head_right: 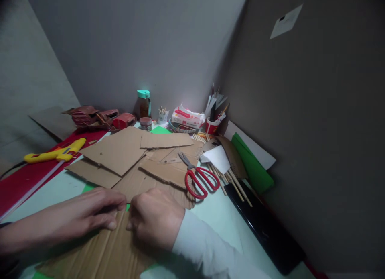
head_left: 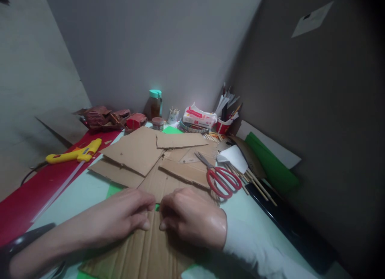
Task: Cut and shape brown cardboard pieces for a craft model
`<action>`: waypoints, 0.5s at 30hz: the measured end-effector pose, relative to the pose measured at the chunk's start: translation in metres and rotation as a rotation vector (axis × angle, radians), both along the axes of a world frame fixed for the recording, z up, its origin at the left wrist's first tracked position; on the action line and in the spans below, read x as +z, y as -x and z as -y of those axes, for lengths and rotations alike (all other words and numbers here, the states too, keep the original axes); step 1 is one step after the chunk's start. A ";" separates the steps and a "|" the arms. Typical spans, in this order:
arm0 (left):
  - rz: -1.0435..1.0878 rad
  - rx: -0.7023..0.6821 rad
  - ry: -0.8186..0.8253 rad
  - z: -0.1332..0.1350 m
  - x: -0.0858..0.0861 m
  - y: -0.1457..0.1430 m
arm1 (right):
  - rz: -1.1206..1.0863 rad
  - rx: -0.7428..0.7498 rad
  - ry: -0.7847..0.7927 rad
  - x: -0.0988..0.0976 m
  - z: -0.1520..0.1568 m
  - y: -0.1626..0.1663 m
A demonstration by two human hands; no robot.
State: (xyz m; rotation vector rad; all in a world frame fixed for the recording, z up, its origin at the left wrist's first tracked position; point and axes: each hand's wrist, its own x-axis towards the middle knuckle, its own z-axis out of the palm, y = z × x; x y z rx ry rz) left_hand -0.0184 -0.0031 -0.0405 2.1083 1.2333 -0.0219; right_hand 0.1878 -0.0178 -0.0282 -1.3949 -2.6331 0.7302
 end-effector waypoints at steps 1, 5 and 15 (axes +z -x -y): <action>-0.005 -0.006 -0.016 0.000 -0.001 0.000 | 0.017 -0.007 -0.006 0.001 0.001 0.001; 0.009 -0.025 -0.084 0.005 -0.007 0.001 | 0.071 -0.011 -0.064 0.001 0.005 0.006; 0.002 -0.097 -0.233 0.014 -0.014 -0.001 | 0.119 0.082 -0.224 -0.012 0.010 0.012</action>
